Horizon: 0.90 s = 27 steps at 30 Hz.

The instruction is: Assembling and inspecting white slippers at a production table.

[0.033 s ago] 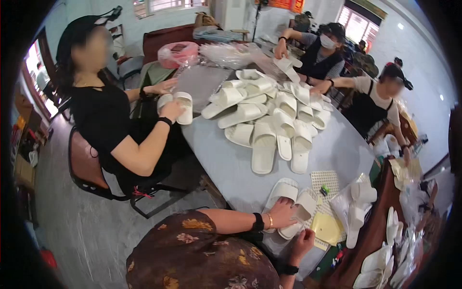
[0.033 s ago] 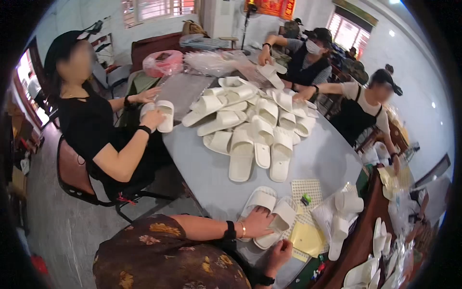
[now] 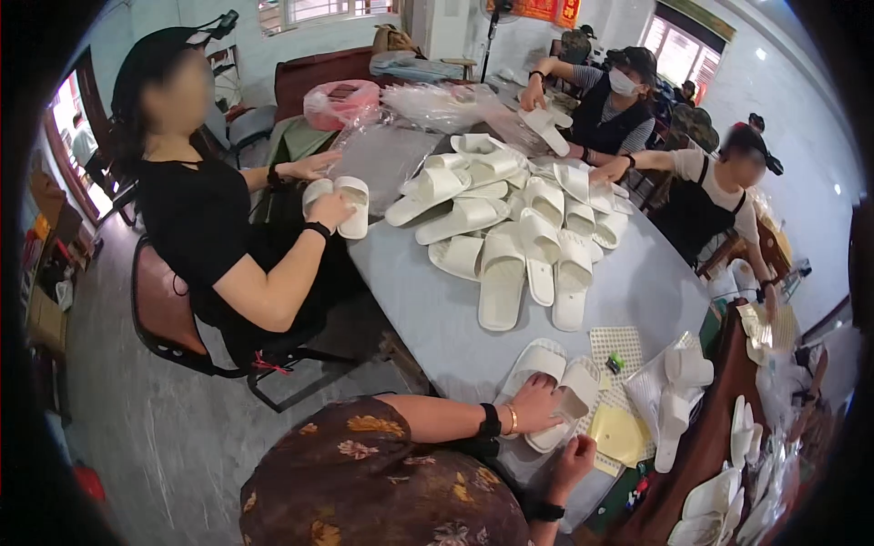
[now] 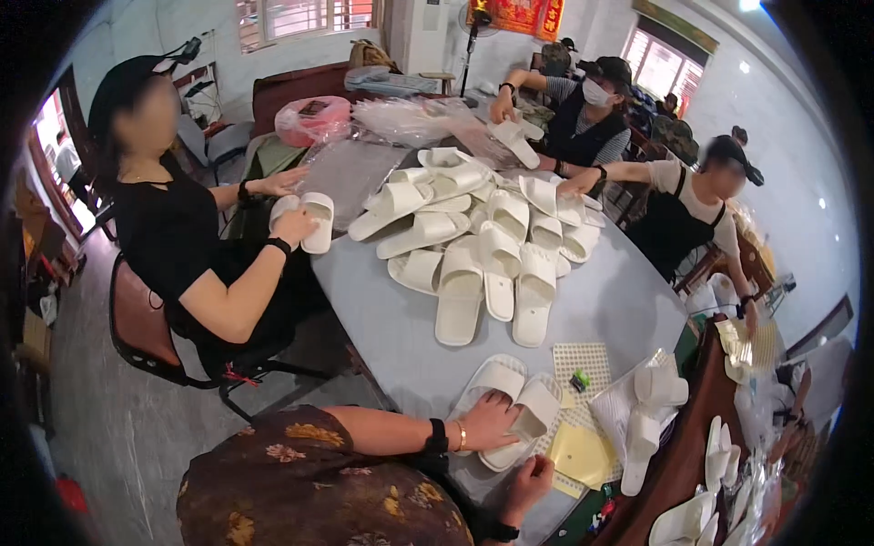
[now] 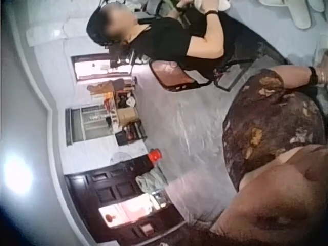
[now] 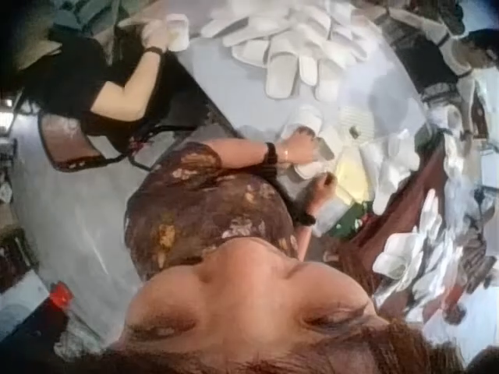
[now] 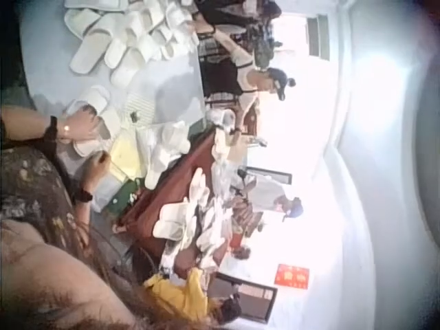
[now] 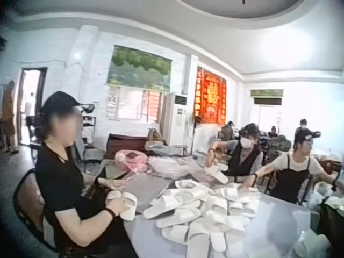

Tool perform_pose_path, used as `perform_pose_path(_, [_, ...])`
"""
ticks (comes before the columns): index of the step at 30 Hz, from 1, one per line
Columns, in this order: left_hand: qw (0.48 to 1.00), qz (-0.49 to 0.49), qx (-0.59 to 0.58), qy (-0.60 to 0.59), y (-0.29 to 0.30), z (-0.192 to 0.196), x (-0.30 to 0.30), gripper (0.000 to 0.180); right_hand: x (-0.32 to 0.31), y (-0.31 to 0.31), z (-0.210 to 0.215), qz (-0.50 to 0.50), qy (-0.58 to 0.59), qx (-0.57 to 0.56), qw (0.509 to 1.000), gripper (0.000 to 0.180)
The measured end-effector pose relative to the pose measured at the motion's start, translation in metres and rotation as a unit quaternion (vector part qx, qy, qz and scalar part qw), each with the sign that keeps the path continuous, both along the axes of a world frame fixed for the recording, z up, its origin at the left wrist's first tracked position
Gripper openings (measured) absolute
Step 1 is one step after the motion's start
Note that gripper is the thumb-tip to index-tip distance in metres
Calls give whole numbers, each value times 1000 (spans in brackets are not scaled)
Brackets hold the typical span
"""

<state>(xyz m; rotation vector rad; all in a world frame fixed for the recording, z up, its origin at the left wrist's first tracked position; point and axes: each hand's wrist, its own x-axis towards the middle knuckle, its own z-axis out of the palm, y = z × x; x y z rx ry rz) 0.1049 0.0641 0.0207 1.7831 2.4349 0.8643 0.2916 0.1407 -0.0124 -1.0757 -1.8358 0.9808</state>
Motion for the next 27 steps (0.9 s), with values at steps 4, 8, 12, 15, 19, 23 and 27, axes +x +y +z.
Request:
perform_pose_path(4, [996, -32, -12, -88, -24, 16, -10, 56, -3, 1, -1, 1, -25, 26, 999, 8])
perform_pose_path(8, [996, 2, -33, -77, -68, 44, -40, 53, -10, 5, -11, 21, -4, 29, 999, 7])
perform_pose_path(12, [996, 36, 80, -17, -53, 84, -116, 61, -11, 5, -9, -5, -3, 15, 1000, 10])
perform_pose_path(15, [992, 109, 64, 16, -20, 175, -204, 53, -10, 4, -6, -1, 3, 36, 999, 6])
perform_pose_path(19, [935, 263, 137, 196, -21, 175, -257, 51, -10, 3, -6, -11, -12, 59, 998, 6])
perform_pose_path(23, [970, 185, 131, 91, -56, 76, -210, 56, -12, -12, -1, -15, 11, 36, 999, 10])
perform_pose_path(27, [994, 77, 80, -17, -80, -17, -122, 54, -6, -21, 15, -37, -18, 64, 997, 9])
